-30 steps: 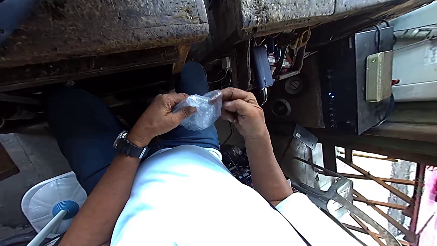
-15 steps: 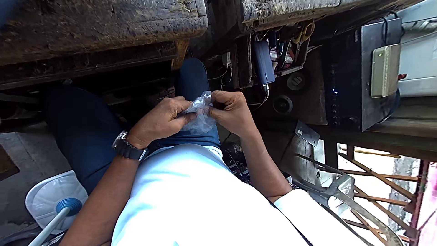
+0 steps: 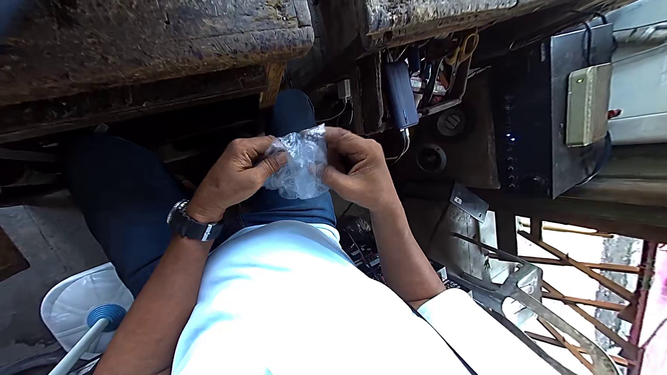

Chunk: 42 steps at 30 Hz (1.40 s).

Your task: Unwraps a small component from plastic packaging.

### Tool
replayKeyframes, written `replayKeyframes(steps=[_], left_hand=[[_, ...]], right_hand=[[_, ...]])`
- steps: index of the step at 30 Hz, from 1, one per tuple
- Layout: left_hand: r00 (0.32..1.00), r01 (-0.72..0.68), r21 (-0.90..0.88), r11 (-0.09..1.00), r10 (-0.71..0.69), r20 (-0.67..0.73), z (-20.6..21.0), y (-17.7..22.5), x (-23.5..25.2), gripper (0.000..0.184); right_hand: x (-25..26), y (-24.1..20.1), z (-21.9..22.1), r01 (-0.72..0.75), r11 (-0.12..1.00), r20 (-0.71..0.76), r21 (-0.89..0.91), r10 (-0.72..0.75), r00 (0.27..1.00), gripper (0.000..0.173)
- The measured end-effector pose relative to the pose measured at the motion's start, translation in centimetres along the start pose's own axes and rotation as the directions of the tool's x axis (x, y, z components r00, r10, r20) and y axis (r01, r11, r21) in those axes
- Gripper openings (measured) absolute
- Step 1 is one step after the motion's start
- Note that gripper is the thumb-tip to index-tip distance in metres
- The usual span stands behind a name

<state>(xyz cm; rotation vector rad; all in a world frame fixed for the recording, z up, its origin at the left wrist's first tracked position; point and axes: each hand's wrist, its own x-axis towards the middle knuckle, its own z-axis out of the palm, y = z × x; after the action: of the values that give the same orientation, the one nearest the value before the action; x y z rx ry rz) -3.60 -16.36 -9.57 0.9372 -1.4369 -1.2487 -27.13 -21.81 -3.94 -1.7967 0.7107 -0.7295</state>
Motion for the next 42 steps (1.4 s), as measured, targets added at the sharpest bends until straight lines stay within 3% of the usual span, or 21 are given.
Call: replayKeyframes(steps=[4, 6, 11, 15, 21, 24, 27, 31, 35, 37, 39, 42], left_hand=[[0.999, 0.026, 0.008, 1.0, -0.027, 0.047, 0.2, 0.3, 0.2, 0.01], [0.997, 0.032, -0.002, 0.999, -0.032, 0.074, 0.1, 0.2, 0.1, 0.011], [0.996, 0.072, -0.033, 0.997, -0.07, 0.056, 0.2, -0.3, -0.2, 0.017], [0.998, 0.041, -0.033, 0.999, -0.04, 0.038, -0.1, -0.6, -0.2, 0.017], [0.975, 0.076, -0.084, 0.994, -0.056, 0.217, 0.2, -0.3, 0.0, 0.023], [0.969, 0.085, -0.13, 0.988, -0.051, 0.242, 0.3, -0.3, -0.2, 0.025], [0.982, 0.04, -0.119, 0.992, -0.017, 0.186, 0.1, -0.9, -0.2, 0.011], [0.994, 0.05, -0.07, 0.996, -0.043, 0.101, -0.6, -1.2, -0.3, 0.009], [0.995, 0.097, -0.064, 0.993, -0.099, -0.029, -0.4, -0.8, -0.2, 0.012], [0.99, 0.099, -0.041, 0.994, -0.102, -0.096, -0.2, -0.7, -0.1, 0.013], [0.987, 0.082, -0.01, 0.997, -0.082, -0.136, 0.1, -0.8, 0.1, 0.013], [0.979, 0.085, 0.027, 0.996, -0.079, -0.186, 0.6, -0.4, 0.4, 0.013]], right_hand=[[0.2, -0.4, 0.0, 0.005, 0.963, 0.135, -0.27, 0.033, 0.99, 0.045], [0.4, -0.7, -0.3, -0.003, 0.948, 0.177, -0.319, 0.063, 0.982, 0.044], [0.6, -0.9, -1.0, -0.012, 0.988, 0.219, -0.157, 0.046, 0.975, 0.018], [0.7, -1.2, -1.3, -0.009, 0.996, 0.216, 0.09, -0.011, 0.976, 0.021], [0.7, 0.1, -0.1, -0.061, 0.995, 0.17, 0.078, 0.048, 0.984, 0.016], [0.9, -0.2, 0.5, -0.052, 0.996, 0.114, 0.067, 0.044, 0.993, 0.012], [1.2, -0.9, -0.2, -0.015, 0.997, 0.048, 0.075, 0.011, 0.999, 0.015], [1.5, -0.8, -1.4, 0.069, 0.989, -0.108, 0.128, -0.055, 0.993, 0.009], [0.9, -1.2, -0.8, 0.016, 0.989, -0.22, -0.147, -0.048, 0.974, 0.033], [0.4, -1.1, -0.1, 0.042, 0.96, -0.276, -0.276, -0.121, 0.954, 0.024], [-0.1, -0.9, 0.5, 0.03, 0.959, -0.225, -0.28, -0.096, 0.97, 0.016], [-1.1, -0.7, 1.7, -0.085, 0.947, -0.112, -0.309, 0.052, 0.992, 0.027]])
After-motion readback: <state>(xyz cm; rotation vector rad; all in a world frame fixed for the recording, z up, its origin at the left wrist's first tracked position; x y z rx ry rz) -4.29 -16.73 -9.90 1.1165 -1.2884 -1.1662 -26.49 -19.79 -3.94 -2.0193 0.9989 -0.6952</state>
